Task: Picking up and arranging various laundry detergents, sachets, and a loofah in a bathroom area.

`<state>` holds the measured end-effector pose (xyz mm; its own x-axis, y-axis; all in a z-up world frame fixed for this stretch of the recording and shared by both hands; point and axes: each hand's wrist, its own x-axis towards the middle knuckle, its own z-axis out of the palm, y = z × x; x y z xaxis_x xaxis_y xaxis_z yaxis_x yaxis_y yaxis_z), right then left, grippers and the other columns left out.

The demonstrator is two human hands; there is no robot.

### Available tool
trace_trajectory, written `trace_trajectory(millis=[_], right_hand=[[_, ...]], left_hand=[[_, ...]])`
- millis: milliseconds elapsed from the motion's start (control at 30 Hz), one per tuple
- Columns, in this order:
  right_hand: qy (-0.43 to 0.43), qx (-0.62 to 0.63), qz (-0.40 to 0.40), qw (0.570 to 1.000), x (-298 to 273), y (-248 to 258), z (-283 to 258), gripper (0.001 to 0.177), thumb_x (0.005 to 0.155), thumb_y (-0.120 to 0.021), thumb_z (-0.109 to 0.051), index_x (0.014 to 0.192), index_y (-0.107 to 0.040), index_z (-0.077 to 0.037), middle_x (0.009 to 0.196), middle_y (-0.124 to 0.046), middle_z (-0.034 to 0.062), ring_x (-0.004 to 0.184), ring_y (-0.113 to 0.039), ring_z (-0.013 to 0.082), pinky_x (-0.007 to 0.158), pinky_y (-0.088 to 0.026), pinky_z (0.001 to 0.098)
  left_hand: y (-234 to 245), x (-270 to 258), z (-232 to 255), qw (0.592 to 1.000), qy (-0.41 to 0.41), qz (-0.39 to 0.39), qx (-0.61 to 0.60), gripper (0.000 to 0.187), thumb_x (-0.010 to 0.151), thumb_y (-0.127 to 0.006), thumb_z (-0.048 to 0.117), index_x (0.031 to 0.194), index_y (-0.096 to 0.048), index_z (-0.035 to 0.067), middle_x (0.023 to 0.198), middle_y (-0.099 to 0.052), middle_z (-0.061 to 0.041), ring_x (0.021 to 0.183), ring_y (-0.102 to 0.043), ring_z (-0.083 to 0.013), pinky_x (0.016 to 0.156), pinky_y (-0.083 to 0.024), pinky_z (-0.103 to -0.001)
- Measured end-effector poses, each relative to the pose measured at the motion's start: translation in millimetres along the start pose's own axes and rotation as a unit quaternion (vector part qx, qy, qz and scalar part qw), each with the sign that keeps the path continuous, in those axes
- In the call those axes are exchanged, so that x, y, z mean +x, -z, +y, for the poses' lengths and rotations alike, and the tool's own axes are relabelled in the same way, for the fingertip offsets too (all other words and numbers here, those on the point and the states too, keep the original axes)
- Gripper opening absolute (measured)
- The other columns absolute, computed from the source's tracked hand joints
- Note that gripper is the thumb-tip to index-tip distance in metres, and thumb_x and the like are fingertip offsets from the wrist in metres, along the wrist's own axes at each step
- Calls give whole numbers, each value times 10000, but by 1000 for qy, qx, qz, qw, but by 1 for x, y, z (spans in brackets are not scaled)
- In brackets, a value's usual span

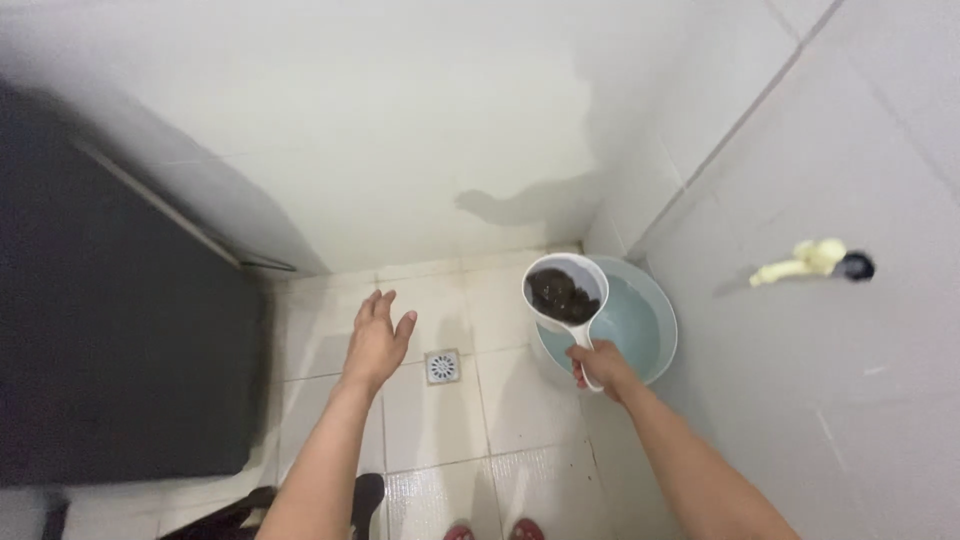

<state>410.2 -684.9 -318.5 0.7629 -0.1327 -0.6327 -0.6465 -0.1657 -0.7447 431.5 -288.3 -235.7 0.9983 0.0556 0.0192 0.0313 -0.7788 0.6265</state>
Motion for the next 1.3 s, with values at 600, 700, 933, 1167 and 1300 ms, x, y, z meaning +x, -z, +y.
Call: trace_trajectory(millis=[600,700,933,1167,1300], right_hand=[[71,-87,-147,983,-196,-138,-46,148,882,-649,-137,863,-632,9,659,-618,89,493,-602,188,452,-520,365],[52,-71,-149,985,-239,-181,-41,145,874,-634,-147,860,-630,-3,669,-616,82,482,-594,194,438,-496,367],[81,-67,-181,978,-325,-281,5,172,878,-649,-162,863,-616,6,679,-625,88,482,-594,190,430,-499,366],[90,-82,-222,967,-387,-373,64,178,888,-640,-158,882,-637,21,681,-627,93,467,-593,191,410,-489,357],[112,-101,-250,956,-415,-412,91,189,909,-625,-173,909,-639,15,652,-628,103,431,-581,206,383,-460,375]], left_hand=[[225,-168,-21,985,141,91,26,619,982,-545,407,1502,-428,93,1577,-369,-188,1463,-333,-356,1144,-315,-492],[261,-213,-51,988,105,108,25,618,976,-580,397,1491,-471,73,1566,-416,-209,1455,-372,-378,1172,-349,-468],[315,-313,-139,984,117,128,51,605,973,-592,407,1462,-503,62,1539,-459,-207,1445,-410,-368,1178,-362,-465],[353,-417,-218,975,139,162,65,581,971,-607,403,1428,-540,50,1513,-480,-215,1416,-430,-392,1143,-380,-487],[374,-469,-233,969,182,158,61,582,968,-612,401,1425,-535,49,1513,-476,-215,1387,-452,-395,1125,-396,-489]])
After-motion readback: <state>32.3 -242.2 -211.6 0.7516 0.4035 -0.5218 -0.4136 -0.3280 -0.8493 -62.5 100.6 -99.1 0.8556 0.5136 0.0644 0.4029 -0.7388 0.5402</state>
